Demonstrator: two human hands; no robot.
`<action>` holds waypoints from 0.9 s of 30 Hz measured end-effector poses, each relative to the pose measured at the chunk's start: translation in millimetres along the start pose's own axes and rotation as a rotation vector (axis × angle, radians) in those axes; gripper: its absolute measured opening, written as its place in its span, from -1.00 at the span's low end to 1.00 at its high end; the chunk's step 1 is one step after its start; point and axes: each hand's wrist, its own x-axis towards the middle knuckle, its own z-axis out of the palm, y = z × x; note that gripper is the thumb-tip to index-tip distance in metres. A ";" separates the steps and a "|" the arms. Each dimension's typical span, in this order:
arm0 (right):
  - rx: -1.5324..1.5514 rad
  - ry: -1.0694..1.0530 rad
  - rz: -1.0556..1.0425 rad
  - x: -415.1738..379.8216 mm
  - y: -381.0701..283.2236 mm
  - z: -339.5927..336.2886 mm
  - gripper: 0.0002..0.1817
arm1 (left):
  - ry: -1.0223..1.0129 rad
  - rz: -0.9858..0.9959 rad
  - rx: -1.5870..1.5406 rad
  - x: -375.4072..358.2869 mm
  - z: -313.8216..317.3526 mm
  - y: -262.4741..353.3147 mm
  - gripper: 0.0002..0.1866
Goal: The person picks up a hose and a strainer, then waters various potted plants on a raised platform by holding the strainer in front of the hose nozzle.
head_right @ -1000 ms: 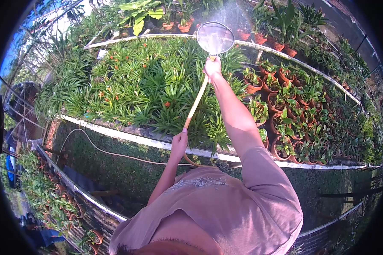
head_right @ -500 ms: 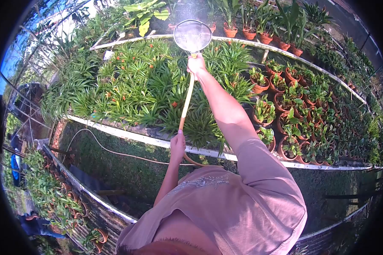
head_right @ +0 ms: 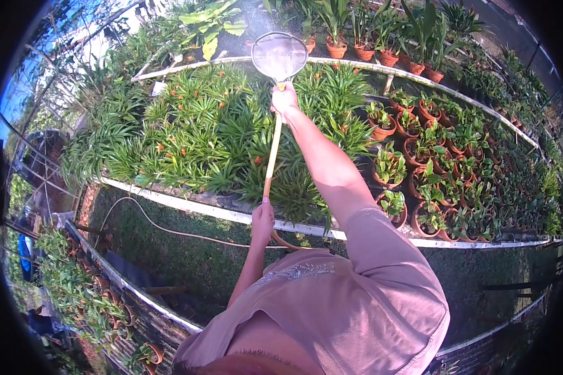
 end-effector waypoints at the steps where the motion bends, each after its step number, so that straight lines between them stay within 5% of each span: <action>1: 0.025 0.051 -0.028 2.0 -0.8 -2.3 -0.87 | 0.003 -0.003 -0.007 1.8 -1.7 3.6 -0.48; 5: 0.099 0.039 -0.027 11.2 1.0 -28.7 -0.87 | 0.035 0.041 0.107 12.2 -6.9 5.9 -0.45; 14: 0.070 0.358 -0.061 5.8 -8.2 -75.6 -0.84 | 0.089 0.112 0.259 5.6 11.0 21.1 -0.43; 27: 0.105 0.357 -0.041 -6.0 -15.9 -134.9 -0.86 | 0.065 0.113 0.435 -11.8 47.7 36.8 -0.40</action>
